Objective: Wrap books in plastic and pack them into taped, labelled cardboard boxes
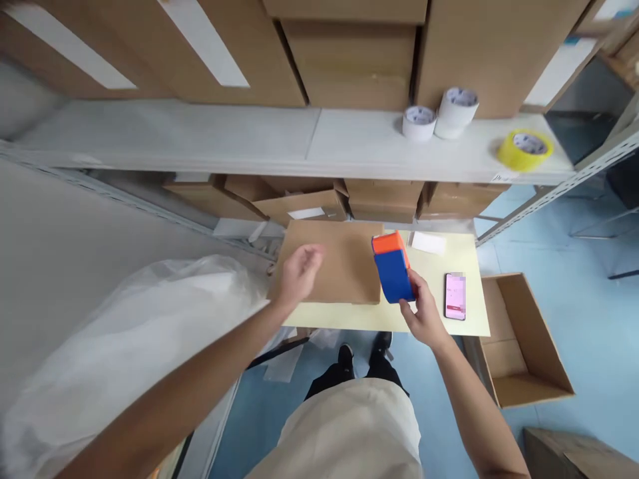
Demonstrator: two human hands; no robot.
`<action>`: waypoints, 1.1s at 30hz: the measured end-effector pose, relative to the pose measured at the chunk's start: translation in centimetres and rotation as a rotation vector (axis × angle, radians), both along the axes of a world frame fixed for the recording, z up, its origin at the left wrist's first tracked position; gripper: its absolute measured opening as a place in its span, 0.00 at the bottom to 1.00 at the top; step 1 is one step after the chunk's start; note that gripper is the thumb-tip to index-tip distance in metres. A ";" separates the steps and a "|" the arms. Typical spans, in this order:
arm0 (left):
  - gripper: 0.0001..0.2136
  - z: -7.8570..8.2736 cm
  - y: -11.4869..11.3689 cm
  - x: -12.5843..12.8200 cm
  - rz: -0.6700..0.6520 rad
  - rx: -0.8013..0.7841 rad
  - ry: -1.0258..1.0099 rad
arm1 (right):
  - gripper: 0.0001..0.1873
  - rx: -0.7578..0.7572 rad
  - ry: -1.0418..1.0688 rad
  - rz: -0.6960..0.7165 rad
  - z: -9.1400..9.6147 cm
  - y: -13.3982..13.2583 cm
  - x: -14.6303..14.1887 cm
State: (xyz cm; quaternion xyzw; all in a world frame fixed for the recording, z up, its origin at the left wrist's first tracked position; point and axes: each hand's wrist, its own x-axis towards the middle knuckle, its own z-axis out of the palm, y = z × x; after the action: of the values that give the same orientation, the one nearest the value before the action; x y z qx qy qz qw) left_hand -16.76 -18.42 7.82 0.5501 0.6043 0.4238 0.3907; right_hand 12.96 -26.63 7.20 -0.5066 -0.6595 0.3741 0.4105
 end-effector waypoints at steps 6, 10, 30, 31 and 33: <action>0.28 4.4 -4.2 7.5 -0.081 -0.209 -0.488 | 0.07 0.424 -0.327 -0.132 0.8 1.7 -4.5; 0.22 5.3 -3.1 8.0 0.001 -0.206 -0.591 | 0.13 0.575 -0.483 0.078 0.9 1.7 -5.3; 0.13 10.9 17.2 3.6 -0.177 0.308 -0.239 | 0.28 0.388 -0.120 -0.194 9.0 22.5 -7.3; 0.12 11.0 18.7 3.8 -0.173 0.316 -0.180 | 0.28 0.371 -0.111 -0.193 9.2 24.0 -7.2; 0.10 11.1 21.4 4.4 -0.175 0.311 -0.103 | 0.29 0.324 -0.081 -0.191 9.3 27.0 -7.0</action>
State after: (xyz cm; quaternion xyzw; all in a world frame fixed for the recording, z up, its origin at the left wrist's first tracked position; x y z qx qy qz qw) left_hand -12.38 2.97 18.95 0.6320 0.4606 0.5039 0.3667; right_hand 5.95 0.36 16.51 -0.5088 -0.6761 0.2016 0.4933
